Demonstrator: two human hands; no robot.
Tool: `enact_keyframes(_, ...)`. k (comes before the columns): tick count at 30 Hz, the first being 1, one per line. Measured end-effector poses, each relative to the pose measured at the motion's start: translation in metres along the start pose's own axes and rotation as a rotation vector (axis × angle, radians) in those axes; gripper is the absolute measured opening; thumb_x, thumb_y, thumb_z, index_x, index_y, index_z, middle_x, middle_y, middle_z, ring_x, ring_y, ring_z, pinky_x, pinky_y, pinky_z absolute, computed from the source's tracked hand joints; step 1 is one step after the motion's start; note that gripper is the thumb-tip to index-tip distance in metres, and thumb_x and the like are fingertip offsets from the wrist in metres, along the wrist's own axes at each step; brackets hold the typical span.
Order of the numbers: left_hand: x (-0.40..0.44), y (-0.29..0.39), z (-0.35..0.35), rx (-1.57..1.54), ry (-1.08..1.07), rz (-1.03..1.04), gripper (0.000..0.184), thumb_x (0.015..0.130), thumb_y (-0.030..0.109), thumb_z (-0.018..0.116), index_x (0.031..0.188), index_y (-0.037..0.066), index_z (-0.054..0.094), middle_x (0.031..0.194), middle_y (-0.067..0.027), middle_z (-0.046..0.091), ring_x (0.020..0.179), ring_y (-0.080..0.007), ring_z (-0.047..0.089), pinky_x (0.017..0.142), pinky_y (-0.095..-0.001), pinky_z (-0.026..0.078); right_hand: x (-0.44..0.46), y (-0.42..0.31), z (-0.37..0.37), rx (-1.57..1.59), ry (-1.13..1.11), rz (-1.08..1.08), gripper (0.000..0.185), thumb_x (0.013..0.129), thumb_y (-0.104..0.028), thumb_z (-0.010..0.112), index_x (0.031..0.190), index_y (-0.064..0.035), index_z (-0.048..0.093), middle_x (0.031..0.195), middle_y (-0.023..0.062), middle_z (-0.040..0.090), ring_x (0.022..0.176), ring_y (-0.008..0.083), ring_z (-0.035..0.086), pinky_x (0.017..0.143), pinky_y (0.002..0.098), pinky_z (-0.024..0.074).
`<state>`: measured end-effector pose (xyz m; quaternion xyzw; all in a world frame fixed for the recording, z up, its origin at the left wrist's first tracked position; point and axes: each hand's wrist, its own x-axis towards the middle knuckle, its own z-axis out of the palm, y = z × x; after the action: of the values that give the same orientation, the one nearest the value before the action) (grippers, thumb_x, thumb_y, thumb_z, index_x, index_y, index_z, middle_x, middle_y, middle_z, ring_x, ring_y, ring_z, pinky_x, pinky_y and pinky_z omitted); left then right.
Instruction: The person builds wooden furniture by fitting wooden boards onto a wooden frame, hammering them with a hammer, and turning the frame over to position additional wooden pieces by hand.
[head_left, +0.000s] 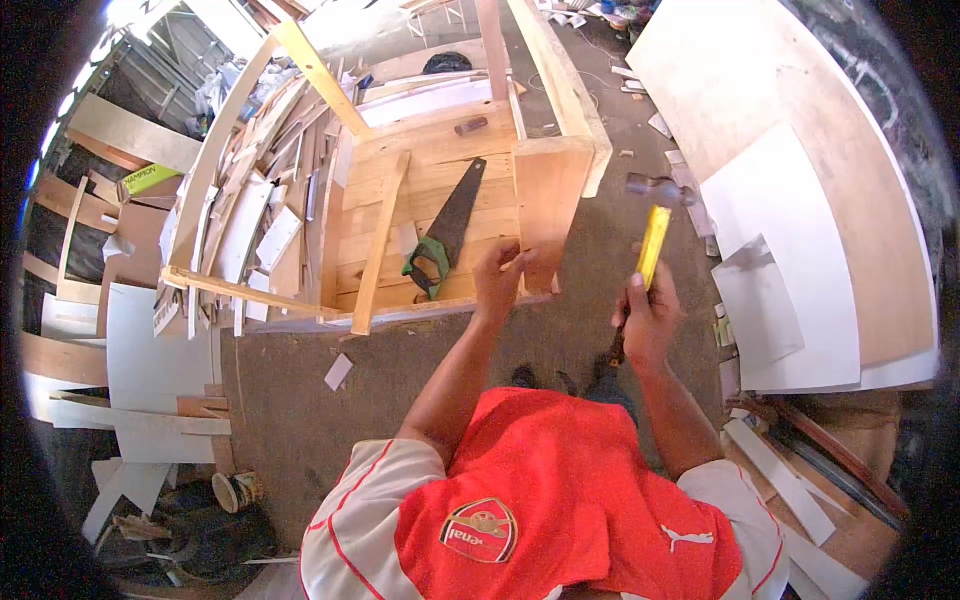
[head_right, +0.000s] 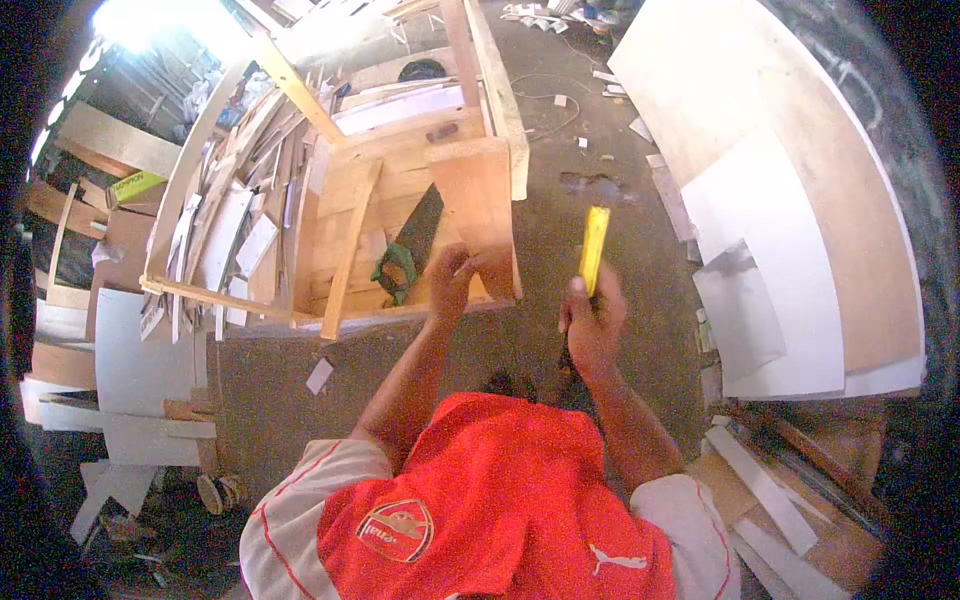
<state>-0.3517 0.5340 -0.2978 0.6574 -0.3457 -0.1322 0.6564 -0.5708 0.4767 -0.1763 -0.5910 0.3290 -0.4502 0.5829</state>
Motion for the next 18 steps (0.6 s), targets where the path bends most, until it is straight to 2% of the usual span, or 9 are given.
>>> enact_keyframes(3, -0.017, -0.002, -0.010, 0.199, 0.097, 0.011, 0.017, 0.090, 0.017, 0.072, 0.089, 0.001, 0.068, 0.075, -0.0044, 0.066, 0.076, -0.0117, 0.064, 0.070, -0.0282, 0.052, 0.004, 0.000, 0.001, -0.046, -0.035, 0.096, 0.029, 0.103, -0.019, 0.050, 0.127, -0.0031, 0.052, 0.066, -0.0018, 0.047, 0.046, 0.0055, 0.042, 0.041, 0.0217, 0.0363)
enact_keyframes(6, -0.050, -0.048, -0.018, 0.408, 0.161, -0.106, 0.024, 0.095, 0.021, 0.067, 0.082, 0.001, 0.066, 0.067, -0.0033, 0.061, 0.067, -0.0110, 0.058, 0.061, -0.0283, 0.048, 0.019, 0.010, -0.007, -0.071, -0.124, 0.109, 0.023, 0.102, -0.018, 0.050, 0.120, -0.0039, 0.054, 0.064, -0.0023, 0.047, 0.046, 0.0050, 0.043, 0.041, 0.0216, 0.0364)
enact_keyframes(9, -0.081, -0.043, 0.014, 0.229, 0.046, -0.082, 0.031, 0.097, 0.025, 0.063, 0.078, 0.001, 0.063, 0.061, -0.0019, 0.055, 0.061, -0.0096, 0.051, 0.055, -0.0279, 0.042, 0.035, 0.017, -0.020, -0.012, -0.196, 0.146, 0.024, 0.102, -0.018, 0.051, 0.121, -0.0041, 0.054, 0.064, -0.0025, 0.048, 0.046, 0.0050, 0.043, 0.042, 0.0212, 0.0367)
enact_keyframes(10, -0.080, 0.013, 0.039, 0.168, 0.006, -0.083, 0.035, 0.099, 0.029, 0.060, 0.079, 0.001, 0.063, 0.062, -0.0007, 0.054, 0.061, -0.0090, 0.051, 0.056, -0.0270, 0.042, 0.043, 0.021, -0.029, 0.001, -0.250, 0.135, 0.024, 0.102, -0.018, 0.051, 0.122, -0.0040, 0.054, 0.067, -0.0019, 0.050, 0.047, 0.0048, 0.044, 0.043, 0.0207, 0.0370)
enact_keyframes(13, -0.070, 0.041, 0.106, -0.188, -0.084, -0.216, 0.035, 0.101, 0.032, 0.057, 0.089, 0.000, 0.066, 0.072, -0.0027, 0.062, 0.066, -0.0098, 0.055, 0.061, -0.0266, 0.045, 0.067, 0.031, -0.056, 0.063, -0.339, 0.162, 0.025, 0.102, -0.018, 0.050, 0.123, -0.0037, 0.054, 0.071, -0.0010, 0.052, 0.049, 0.0046, 0.046, 0.043, 0.0212, 0.0380)
enact_keyframes(14, -0.062, 0.058, 0.125, -0.175, -0.106, -0.280, 0.035, 0.102, 0.033, 0.055, 0.101, -0.001, 0.066, 0.084, -0.0047, 0.066, 0.072, -0.0107, 0.059, 0.066, -0.0261, 0.048, 0.077, 0.038, -0.067, 0.010, -0.352, 0.164, 0.028, 0.102, -0.018, 0.050, 0.126, -0.0034, 0.054, 0.075, -0.0002, 0.054, 0.052, 0.0031, 0.046, 0.045, 0.0205, 0.0380)
enact_keyframes(17, -0.035, 0.080, 0.191, -0.426, -0.029, -0.274, 0.037, 0.102, 0.033, 0.054, 0.109, -0.002, 0.065, 0.089, -0.0060, 0.067, 0.075, -0.0099, 0.061, 0.068, -0.0249, 0.049, 0.106, 0.036, -0.101, -0.148, -0.371, 0.093, 0.029, 0.098, -0.016, 0.055, 0.124, -0.0025, 0.058, 0.085, 0.0098, 0.067, 0.069, 0.0188, 0.063, 0.064, 0.0334, 0.0521)
enact_keyframes(18, -0.025, 0.089, 0.205, -0.434, -0.004, -0.268, 0.037, 0.102, 0.032, 0.056, 0.112, -0.002, 0.065, 0.089, -0.0056, 0.067, 0.075, -0.0092, 0.061, 0.068, -0.0242, 0.049, 0.116, 0.040, -0.111, -0.187, -0.384, -0.005, 0.031, 0.099, -0.016, 0.055, 0.127, -0.0028, 0.057, 0.086, 0.0083, 0.066, 0.069, 0.0172, 0.062, 0.063, 0.0326, 0.0516)
